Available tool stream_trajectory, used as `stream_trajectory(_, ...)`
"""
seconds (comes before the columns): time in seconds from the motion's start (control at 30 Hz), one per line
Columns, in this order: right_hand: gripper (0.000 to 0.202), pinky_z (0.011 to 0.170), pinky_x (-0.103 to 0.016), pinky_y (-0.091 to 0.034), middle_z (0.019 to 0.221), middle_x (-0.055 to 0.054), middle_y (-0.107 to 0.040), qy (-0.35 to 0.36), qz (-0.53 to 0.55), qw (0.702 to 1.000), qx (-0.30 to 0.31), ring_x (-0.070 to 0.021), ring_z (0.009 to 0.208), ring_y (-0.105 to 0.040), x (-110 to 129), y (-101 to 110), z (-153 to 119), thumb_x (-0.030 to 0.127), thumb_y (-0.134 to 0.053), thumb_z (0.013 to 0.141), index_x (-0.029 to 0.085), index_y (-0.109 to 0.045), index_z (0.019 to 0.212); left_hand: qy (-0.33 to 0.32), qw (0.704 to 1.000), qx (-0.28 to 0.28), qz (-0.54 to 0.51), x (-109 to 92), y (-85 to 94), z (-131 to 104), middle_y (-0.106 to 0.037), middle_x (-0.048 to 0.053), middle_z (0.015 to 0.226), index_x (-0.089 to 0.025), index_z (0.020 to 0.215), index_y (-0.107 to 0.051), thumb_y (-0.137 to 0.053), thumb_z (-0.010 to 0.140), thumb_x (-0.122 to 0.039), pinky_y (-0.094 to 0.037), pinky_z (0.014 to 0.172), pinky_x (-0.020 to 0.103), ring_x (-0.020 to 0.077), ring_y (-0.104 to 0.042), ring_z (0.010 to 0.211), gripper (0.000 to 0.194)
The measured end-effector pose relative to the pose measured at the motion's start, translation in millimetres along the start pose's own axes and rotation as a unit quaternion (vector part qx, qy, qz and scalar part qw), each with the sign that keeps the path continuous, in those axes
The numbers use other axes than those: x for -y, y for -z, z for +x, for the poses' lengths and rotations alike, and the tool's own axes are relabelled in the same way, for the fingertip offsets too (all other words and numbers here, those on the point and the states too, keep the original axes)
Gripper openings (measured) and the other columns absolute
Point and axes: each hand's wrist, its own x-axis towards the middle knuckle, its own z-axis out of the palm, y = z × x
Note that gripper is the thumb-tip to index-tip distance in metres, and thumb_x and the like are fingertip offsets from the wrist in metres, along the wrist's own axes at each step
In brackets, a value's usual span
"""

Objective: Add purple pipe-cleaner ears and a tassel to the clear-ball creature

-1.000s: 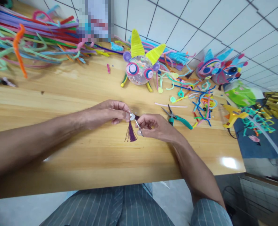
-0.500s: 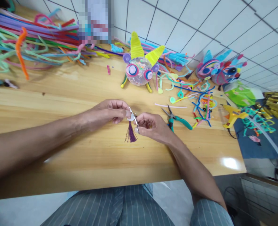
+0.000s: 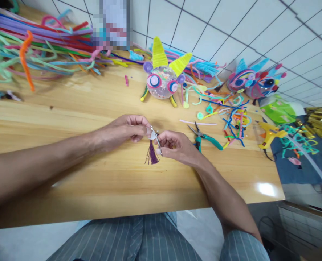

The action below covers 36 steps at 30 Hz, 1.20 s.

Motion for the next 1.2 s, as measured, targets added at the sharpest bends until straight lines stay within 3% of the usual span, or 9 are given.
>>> stream_trajectory(1.2,0.040,0.066,-0.027,-0.041,0.077,0.001,-0.061,-0.020,-0.008,1.000,0.017,-0.0134,0.070,-0.052,7.0,2.2,-0.4,0.053,-0.087,0.083,0.019,-0.071,0.098,0.000,1.000,0.008,0.001,1.0,0.8,-0.3,-0.066,-0.002,0.066,-0.016,0.072,-0.071,-0.074,0.071,-0.020,-0.036,0.054,0.021,0.0069,-0.046,0.056,0.004)
